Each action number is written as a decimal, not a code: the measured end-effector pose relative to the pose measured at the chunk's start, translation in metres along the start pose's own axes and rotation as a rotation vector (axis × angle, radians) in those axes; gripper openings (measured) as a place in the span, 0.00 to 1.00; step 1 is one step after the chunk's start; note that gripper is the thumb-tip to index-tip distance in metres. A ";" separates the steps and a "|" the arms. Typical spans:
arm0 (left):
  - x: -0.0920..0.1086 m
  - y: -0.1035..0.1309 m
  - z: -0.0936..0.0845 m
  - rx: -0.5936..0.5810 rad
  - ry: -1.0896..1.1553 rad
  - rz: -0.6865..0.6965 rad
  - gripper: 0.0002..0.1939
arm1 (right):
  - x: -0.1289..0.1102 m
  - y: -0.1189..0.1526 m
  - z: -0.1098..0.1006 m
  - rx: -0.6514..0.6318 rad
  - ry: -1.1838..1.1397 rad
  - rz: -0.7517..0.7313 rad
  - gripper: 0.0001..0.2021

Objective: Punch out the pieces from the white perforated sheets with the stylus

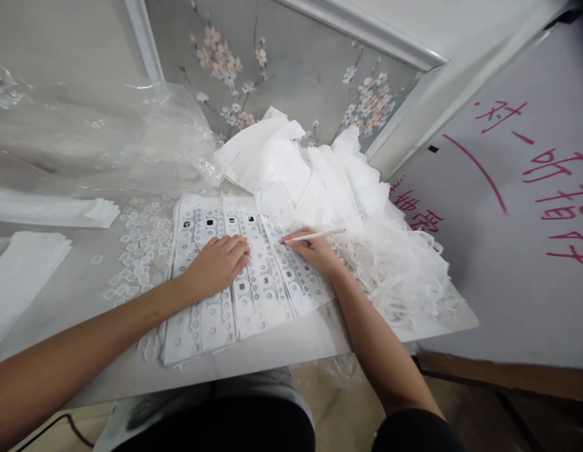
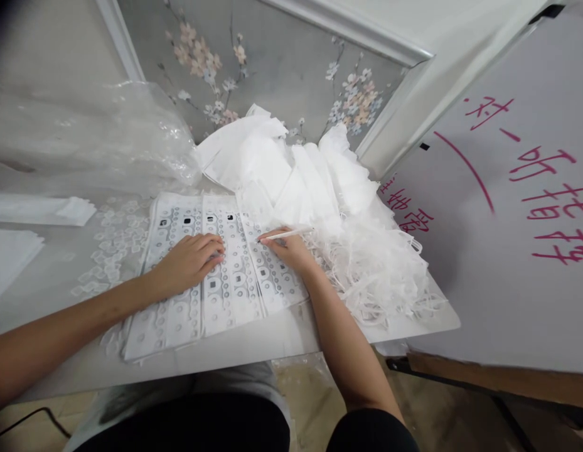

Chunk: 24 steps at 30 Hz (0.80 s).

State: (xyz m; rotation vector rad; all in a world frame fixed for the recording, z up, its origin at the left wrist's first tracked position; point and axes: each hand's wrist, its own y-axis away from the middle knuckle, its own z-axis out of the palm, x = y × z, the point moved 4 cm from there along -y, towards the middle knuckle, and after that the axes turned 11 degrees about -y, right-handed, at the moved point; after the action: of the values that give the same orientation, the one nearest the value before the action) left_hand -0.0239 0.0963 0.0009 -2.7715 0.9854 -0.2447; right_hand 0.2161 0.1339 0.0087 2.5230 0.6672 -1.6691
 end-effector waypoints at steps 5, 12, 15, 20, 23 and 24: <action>-0.002 -0.001 0.001 -0.017 0.025 -0.010 0.11 | -0.001 0.000 0.001 -0.014 0.081 -0.030 0.12; 0.002 0.000 -0.005 -0.024 0.031 -0.010 0.17 | -0.008 0.001 0.008 -0.097 0.458 -0.244 0.12; 0.014 0.002 -0.009 -0.033 0.032 0.089 0.25 | -0.010 0.002 0.010 -0.128 0.575 -0.314 0.12; 0.034 0.009 -0.005 -0.090 0.050 0.338 0.33 | -0.011 0.005 0.015 -0.131 0.586 -0.359 0.14; 0.033 0.010 -0.003 -0.132 0.073 0.350 0.32 | -0.009 0.003 0.018 -0.096 0.602 -0.357 0.14; 0.032 0.011 -0.002 -0.141 0.079 0.351 0.32 | -0.008 0.001 0.017 -0.073 0.607 -0.347 0.14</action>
State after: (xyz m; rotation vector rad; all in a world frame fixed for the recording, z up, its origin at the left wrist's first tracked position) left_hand -0.0059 0.0673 0.0036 -2.6614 1.5382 -0.2401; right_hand 0.1991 0.1255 0.0078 2.9921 1.2350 -0.8766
